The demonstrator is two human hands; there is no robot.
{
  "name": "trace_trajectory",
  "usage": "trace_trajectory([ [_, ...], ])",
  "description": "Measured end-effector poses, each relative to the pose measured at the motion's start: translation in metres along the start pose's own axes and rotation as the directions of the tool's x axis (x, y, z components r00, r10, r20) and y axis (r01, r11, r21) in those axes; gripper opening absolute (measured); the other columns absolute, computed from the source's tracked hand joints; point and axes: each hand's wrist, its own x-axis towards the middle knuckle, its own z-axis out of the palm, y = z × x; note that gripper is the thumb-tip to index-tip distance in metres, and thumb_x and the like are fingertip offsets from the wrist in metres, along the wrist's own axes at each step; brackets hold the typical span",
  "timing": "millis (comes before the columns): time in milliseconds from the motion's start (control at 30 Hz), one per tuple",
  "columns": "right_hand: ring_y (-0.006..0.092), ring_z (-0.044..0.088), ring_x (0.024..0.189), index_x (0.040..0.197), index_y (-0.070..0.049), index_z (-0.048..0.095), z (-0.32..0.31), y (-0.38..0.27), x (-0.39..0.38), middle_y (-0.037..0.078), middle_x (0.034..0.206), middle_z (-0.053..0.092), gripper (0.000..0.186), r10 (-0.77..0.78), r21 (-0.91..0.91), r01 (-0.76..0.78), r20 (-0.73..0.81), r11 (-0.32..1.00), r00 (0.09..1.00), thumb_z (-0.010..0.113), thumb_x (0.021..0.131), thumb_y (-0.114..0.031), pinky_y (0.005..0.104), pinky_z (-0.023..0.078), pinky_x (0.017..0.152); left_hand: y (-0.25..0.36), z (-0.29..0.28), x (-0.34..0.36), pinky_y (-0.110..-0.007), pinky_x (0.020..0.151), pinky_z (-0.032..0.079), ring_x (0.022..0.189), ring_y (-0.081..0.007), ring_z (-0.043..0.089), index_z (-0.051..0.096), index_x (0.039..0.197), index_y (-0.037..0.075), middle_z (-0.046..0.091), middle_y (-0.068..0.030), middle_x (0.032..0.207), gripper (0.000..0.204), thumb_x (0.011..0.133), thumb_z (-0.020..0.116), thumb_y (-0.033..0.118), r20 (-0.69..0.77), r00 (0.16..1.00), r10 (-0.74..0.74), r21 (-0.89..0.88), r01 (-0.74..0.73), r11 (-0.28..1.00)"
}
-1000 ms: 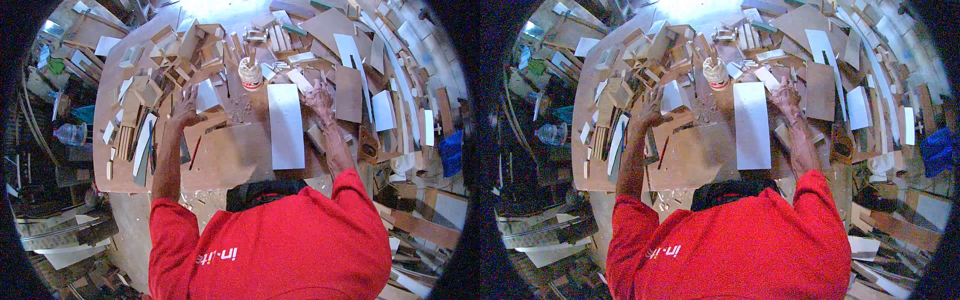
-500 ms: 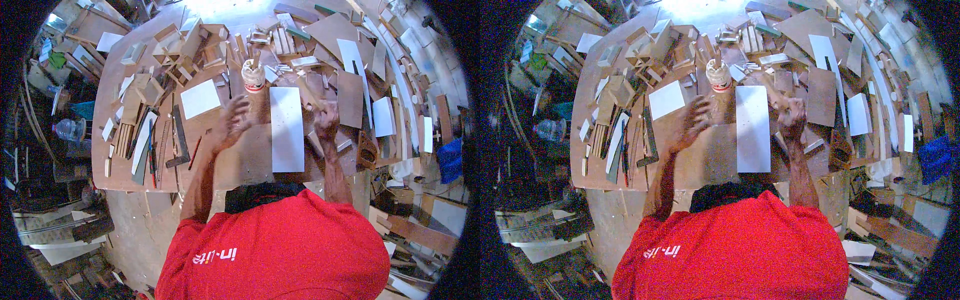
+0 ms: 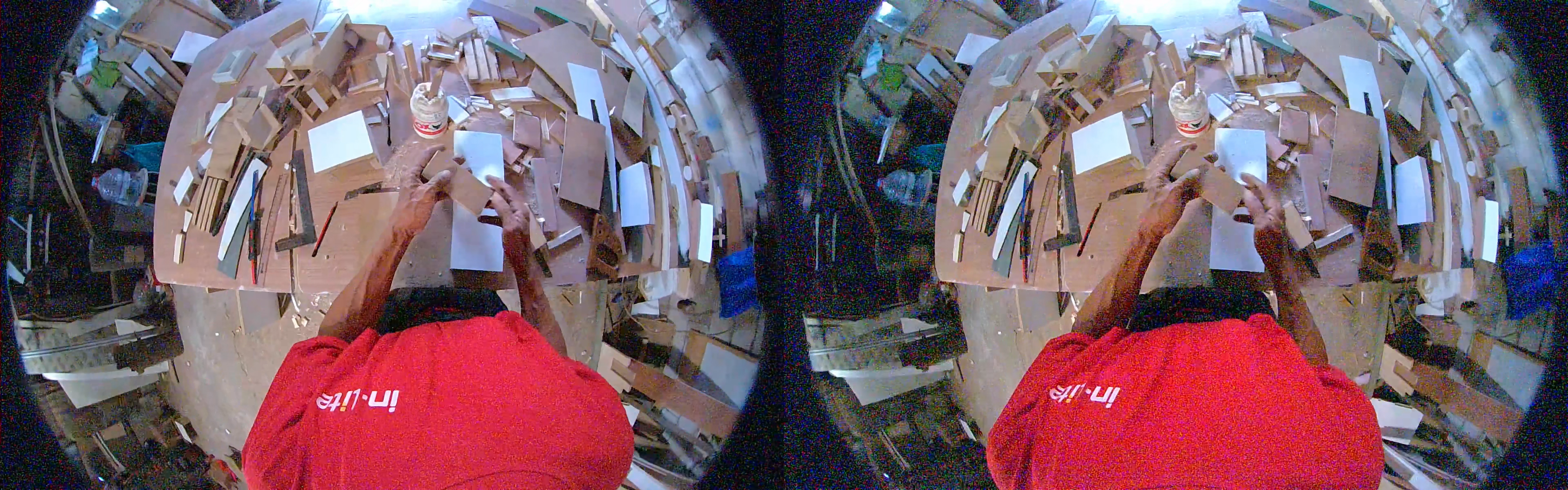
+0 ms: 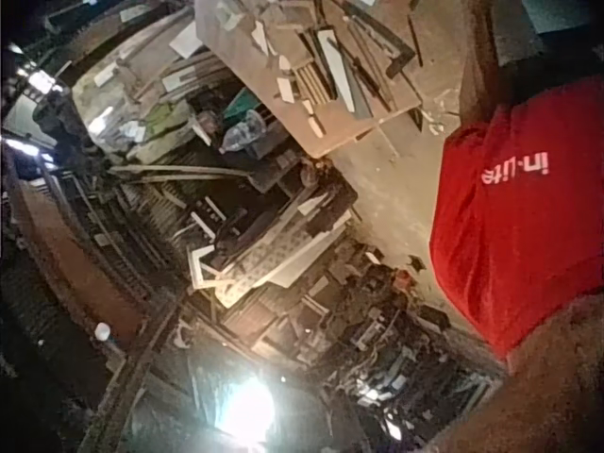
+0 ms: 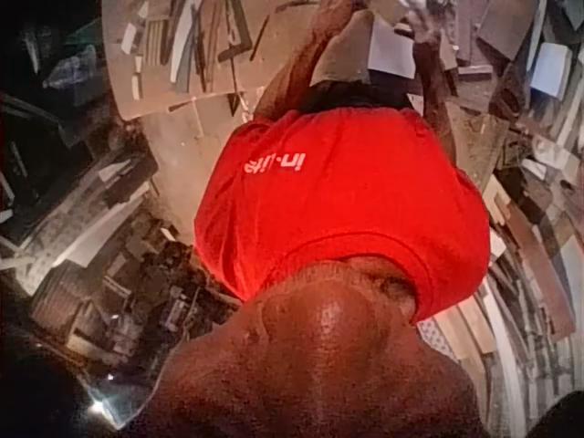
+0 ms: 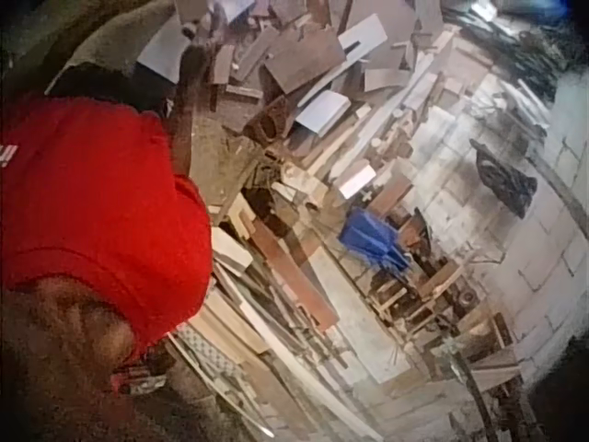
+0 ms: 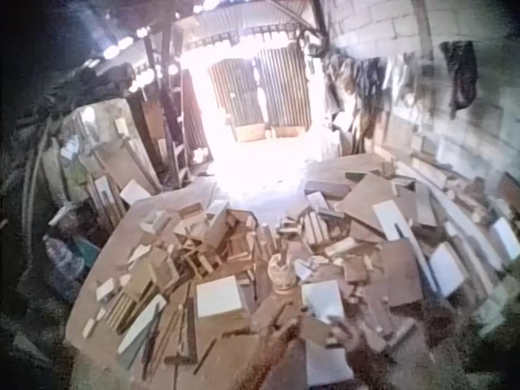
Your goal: The person applies glue to wooden pieces using a stick, fits and presses the pieces together to assemble a wooden box, and attaches additional wooden panels to the structure by hand.
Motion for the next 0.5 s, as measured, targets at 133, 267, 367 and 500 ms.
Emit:
trace_trajectory([
  [133, 0.0146, 0.062, 0.072, 0.127, -0.002, 0.050, 0.020, -0.001, 0.008, 0.009, 0.086, 0.065, 0.041, -0.058, -0.132, 0.081, 0.166, 0.988, 0.984, 0.060, 0.088, -0.010, 0.0283, 0.053, 0.068, -0.001, -0.013, -0.003, -0.037, 0.081, 0.056, 0.100, -0.0242, 0.063, 0.052, 0.124, 0.004, 0.061, -0.0083, 0.107, 0.035, 0.092, 0.057, 0.018, -0.152, 0.988, -0.030, -0.022, 0.027, 0.999],
  [267, 0.0150, 0.063, 0.079, 0.127, -0.001, 0.050, 0.040, -0.002, 0.011, 0.012, 0.093, 0.066, 0.041, -0.011, -0.143, 0.038, 0.182, 0.989, 0.983, 0.060, 0.087, -0.007, 0.0277, 0.052, 0.068, 0.008, -0.033, -0.006, -0.036, 0.079, 0.057, 0.095, -0.0214, 0.064, 0.049, 0.129, 0.004, 0.061, -0.0094, 0.108, 0.041, 0.092, 0.057, 0.020, -0.206, 0.978, -0.031, -0.046, 0.022, 0.999],
  [367, 0.0160, 0.064, 0.086, 0.125, -0.002, 0.052, 0.053, -0.005, 0.011, 0.012, 0.099, 0.066, 0.040, -0.189, -0.186, 0.216, 0.151, 0.959, 0.970, 0.061, 0.086, -0.004, 0.0268, 0.052, 0.070, 0.015, -0.041, -0.013, -0.034, 0.077, 0.058, 0.091, -0.0197, 0.064, 0.047, 0.132, 0.003, 0.061, -0.0104, 0.108, 0.045, 0.091, 0.059, 0.016, -0.215, 0.970, -0.114, -0.073, 0.100, 0.992],
  [500, 0.0162, 0.064, 0.091, 0.120, -0.002, 0.056, 0.064, -0.009, 0.011, 0.011, 0.103, 0.066, 0.036, -0.286, -0.272, 0.298, 0.083, 0.915, 0.955, 0.062, 0.084, -0.003, 0.0274, 0.052, 0.074, 0.024, -0.050, -0.024, -0.036, 0.077, 0.058, 0.084, -0.0208, 0.064, 0.044, 0.134, 0.003, 0.063, -0.0115, 0.103, 0.053, 0.086, 0.066, 0.011, -0.209, 0.977, -0.031, -0.042, 0.023, 0.999],
])
